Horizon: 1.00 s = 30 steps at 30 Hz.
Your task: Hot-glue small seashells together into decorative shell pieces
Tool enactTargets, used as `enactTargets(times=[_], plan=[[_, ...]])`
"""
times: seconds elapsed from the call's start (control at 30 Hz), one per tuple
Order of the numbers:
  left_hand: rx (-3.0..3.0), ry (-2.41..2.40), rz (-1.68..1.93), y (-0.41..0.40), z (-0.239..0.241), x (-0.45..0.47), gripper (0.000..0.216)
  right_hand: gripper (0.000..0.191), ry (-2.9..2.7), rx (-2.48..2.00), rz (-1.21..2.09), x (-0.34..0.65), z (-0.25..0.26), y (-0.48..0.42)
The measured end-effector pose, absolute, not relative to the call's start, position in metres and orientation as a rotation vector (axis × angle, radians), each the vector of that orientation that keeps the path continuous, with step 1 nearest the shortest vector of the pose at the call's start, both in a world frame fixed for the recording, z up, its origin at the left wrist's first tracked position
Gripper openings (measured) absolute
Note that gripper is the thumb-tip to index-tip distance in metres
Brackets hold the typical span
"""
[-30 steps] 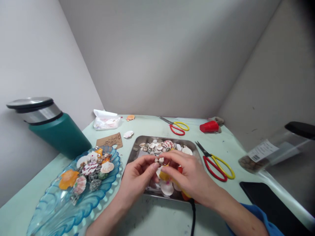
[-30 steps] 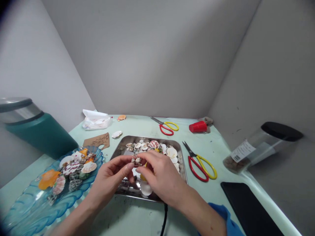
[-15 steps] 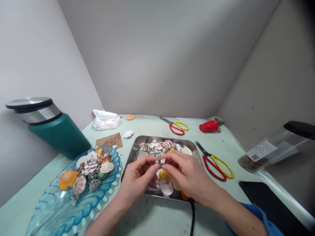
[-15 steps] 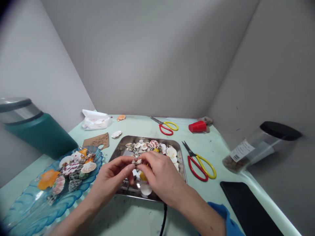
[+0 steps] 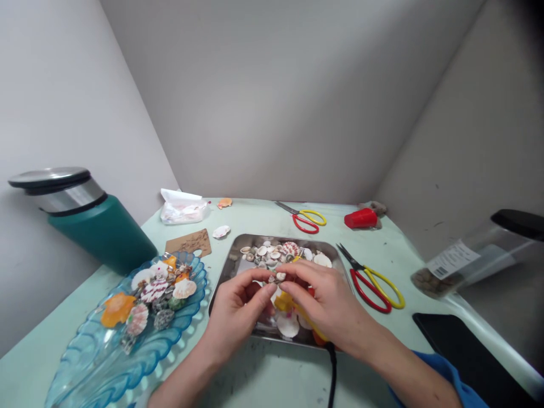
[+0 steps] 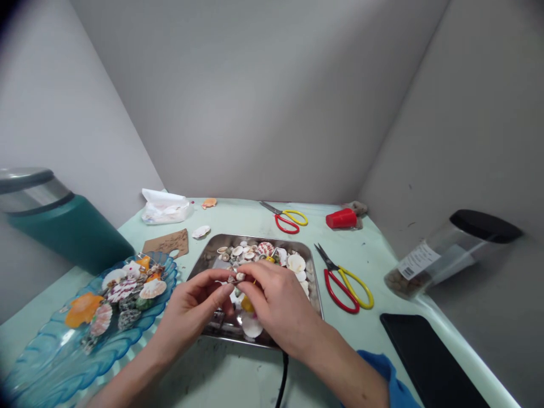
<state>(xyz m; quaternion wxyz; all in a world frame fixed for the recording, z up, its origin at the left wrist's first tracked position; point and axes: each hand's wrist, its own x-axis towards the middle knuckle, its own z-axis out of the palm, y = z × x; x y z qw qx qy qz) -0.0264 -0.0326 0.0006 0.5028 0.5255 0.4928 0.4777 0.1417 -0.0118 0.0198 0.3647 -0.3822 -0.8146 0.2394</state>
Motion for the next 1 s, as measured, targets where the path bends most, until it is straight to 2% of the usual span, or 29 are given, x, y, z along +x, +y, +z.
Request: enactTargets(times=[0.37, 1.0], plan=[[1.289, 1.149, 1.149, -0.0316, 0.0009, -0.0266, 0.021, 0.017, -2.113, -0.994, 0.657, 0.1420, 0.0217, -0.0136], [1.175, 1.156, 1.177, -0.0294, 0.0005, -0.0246, 0.028, 0.023, -2.146, -1.036, 0.626, 0.1434, 0.0190, -0.0112]])
